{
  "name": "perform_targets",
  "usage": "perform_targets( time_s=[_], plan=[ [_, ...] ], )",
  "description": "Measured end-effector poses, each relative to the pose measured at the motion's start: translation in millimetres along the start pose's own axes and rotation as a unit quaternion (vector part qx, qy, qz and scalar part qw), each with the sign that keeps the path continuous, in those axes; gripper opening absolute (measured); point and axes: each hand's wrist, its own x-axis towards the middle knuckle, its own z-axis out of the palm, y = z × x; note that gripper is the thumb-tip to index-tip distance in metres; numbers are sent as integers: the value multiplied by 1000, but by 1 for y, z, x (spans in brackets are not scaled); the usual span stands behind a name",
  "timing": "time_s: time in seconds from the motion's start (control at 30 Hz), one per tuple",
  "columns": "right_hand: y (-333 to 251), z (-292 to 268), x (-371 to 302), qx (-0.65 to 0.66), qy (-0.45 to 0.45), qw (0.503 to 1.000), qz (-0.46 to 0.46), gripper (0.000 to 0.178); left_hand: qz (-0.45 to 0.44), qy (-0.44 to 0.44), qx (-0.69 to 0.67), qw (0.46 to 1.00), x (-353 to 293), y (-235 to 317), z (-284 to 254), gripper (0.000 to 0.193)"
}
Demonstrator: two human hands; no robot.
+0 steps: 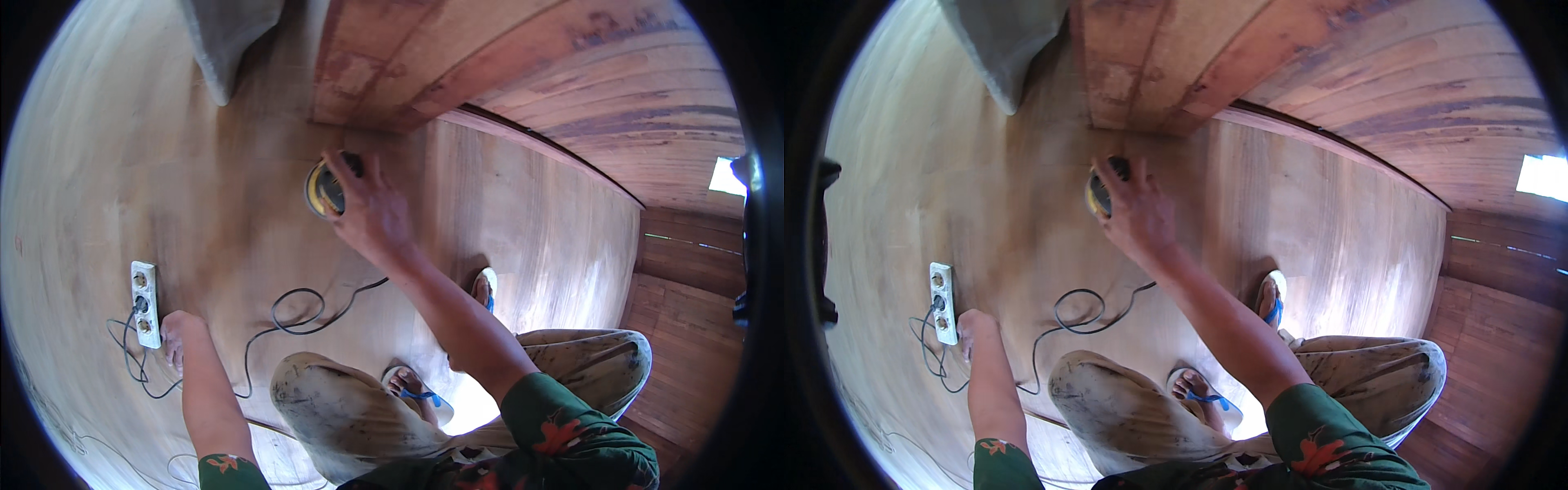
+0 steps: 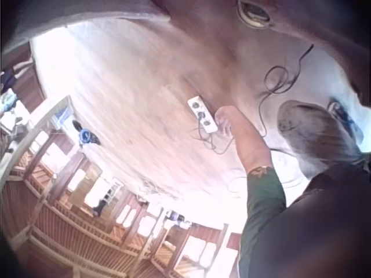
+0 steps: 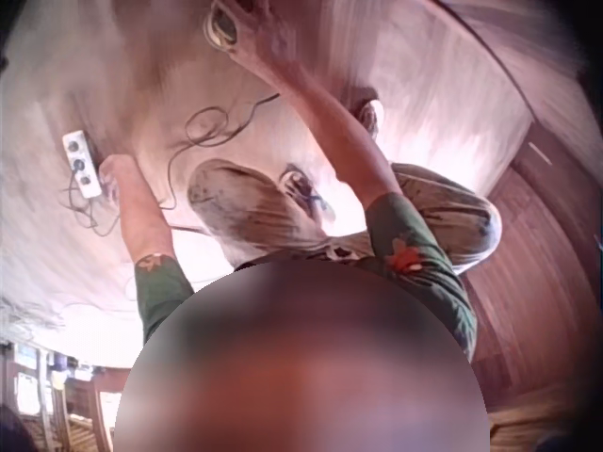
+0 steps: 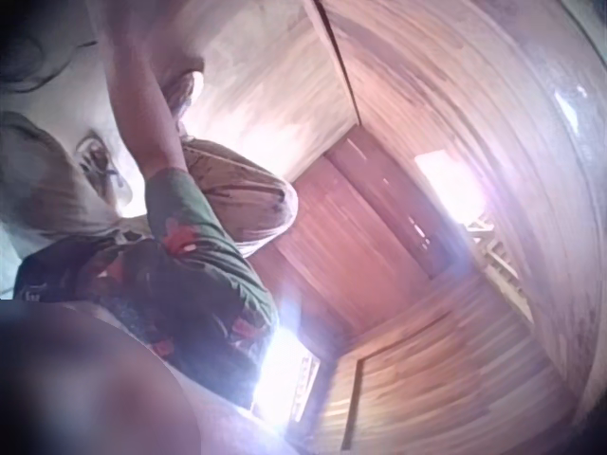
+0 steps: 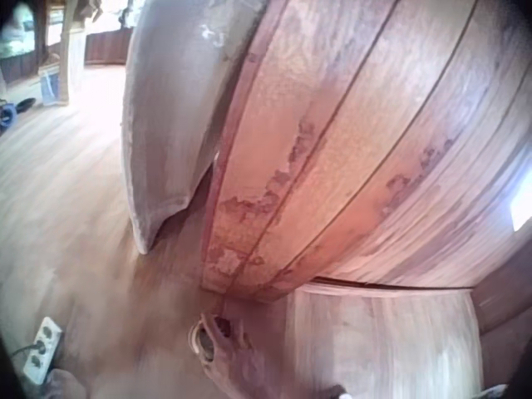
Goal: The person kneels and uses an orbital sander to smooth a wooden floor near a wall. They move the sander along the floorboards and occasionally adjust the power cord to maintain access to the work area.
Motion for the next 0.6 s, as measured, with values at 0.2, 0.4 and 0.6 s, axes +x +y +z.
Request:
perform_targets(
  time_s=[0.2,0.4,0.6],
  plan=[
    [35,-12,-36,-15,-34,997,-66,90,76,-7,11,997,-12,-8,-23,51],
    [106,-43,-30,-81,-43,988,-124,86,96,-36,-7,995,-12,-11,-32,44],
    [169,-72,-10,-100,-52,980,-163,82,-60,-2,-189,980,-7,-10,-18,71]
  ],
)
